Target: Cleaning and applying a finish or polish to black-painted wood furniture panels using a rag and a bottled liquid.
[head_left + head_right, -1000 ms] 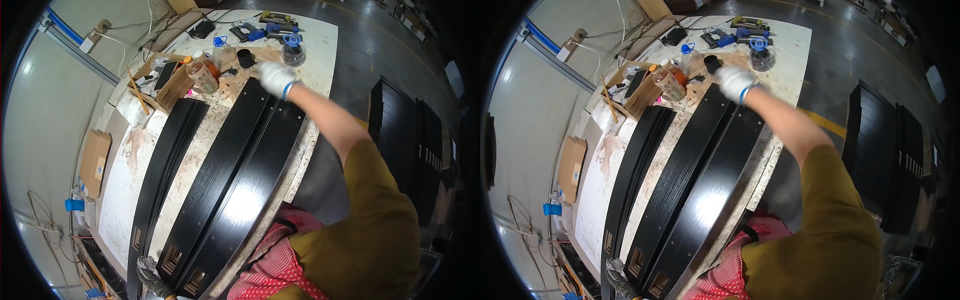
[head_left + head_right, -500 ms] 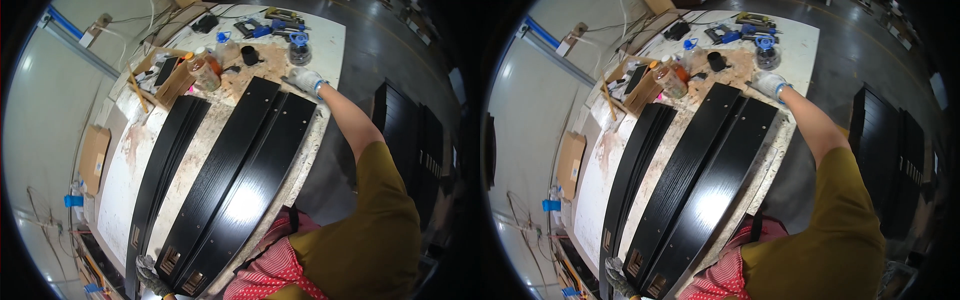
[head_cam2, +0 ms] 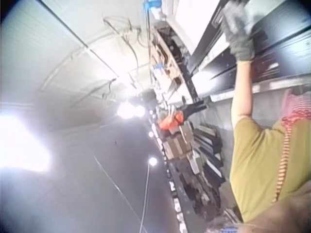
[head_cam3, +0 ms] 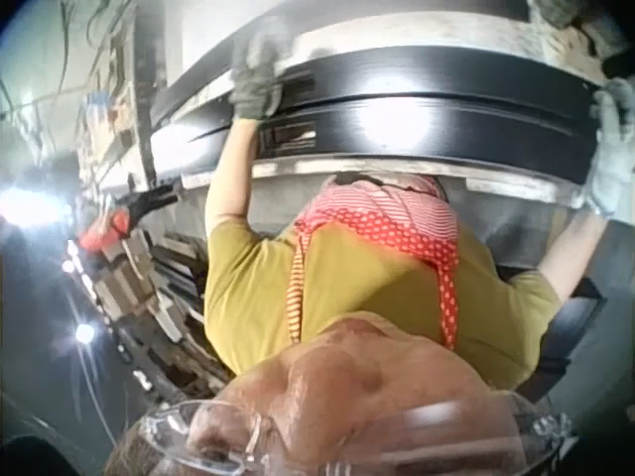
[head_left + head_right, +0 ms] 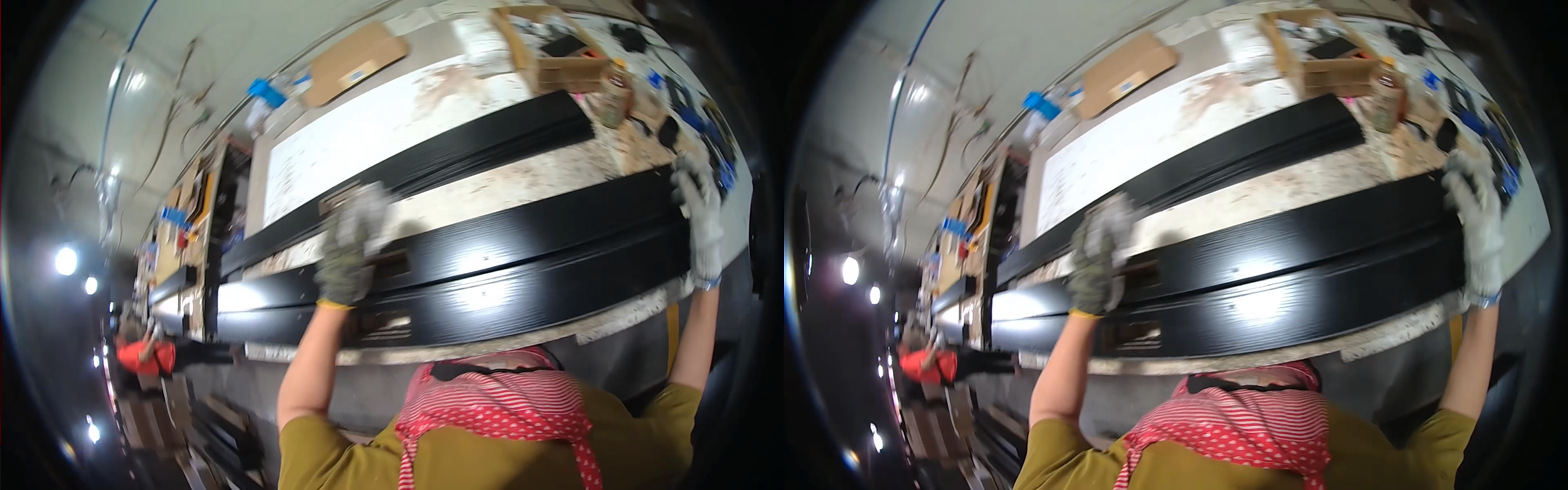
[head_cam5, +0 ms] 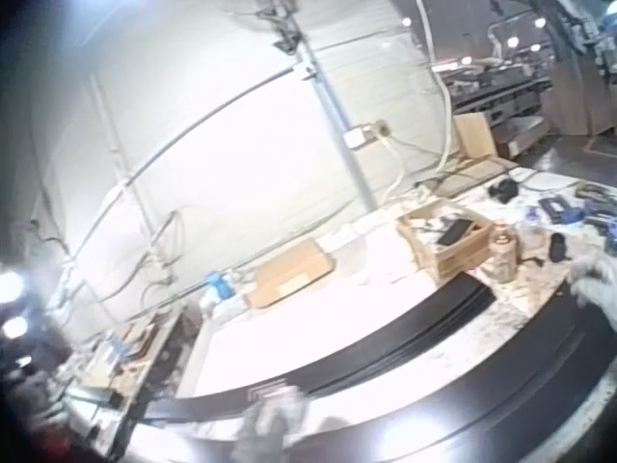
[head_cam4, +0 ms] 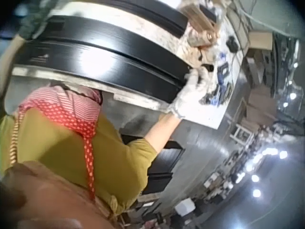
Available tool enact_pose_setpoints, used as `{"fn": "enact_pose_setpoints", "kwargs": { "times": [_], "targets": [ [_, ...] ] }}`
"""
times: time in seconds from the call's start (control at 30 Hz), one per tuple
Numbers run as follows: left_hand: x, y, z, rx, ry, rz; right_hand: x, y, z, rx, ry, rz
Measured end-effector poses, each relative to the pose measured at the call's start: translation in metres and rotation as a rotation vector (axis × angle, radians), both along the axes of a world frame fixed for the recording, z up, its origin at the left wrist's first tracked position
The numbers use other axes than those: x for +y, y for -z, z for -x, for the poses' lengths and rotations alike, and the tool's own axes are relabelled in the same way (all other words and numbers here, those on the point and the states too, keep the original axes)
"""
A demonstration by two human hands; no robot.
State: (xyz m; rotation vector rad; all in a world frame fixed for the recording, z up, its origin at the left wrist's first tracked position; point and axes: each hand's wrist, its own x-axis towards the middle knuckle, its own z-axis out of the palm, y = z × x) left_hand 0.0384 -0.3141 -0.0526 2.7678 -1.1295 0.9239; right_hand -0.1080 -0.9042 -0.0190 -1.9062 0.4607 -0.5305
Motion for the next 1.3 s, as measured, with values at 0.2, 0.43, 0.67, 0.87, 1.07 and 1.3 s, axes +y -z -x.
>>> {"fn": "enact_pose_setpoints", "kwargs": {
  "times": [0.2,0.43,0.67,0.87,1.07,1.3],
  "targets": [
    [-0.164,-0.036,0.061,0.831,0.507,0.518,0.224,0.041,-0.023,-0.041,-0.614,-0.169],
    [-0.013,-0.029,-0.076,0.571,0.310,0.263,0.237,0.043,0.014,-0.319,-0.067,-0.949],
    [0.080,0.048,-0.157,0.568,-0.303,-0.208,0.201,0.100,0.032,-0.423,0.009,-0.904],
    [0.089,0.038,-0.156,0.770,-0.268,-0.251,0.187,0.115,0.035,-0.428,0.113,-0.646],
    [0.100,0.022,-0.162,0.811,-0.230,-0.222,0.151,0.145,0.045,-0.432,0.049,-0.639],
    [0.101,-0.058,-0.160,0.688,-0.300,-0.259,0.214,0.079,0.027,-0.420,0.340,-0.958]
  ]
}}
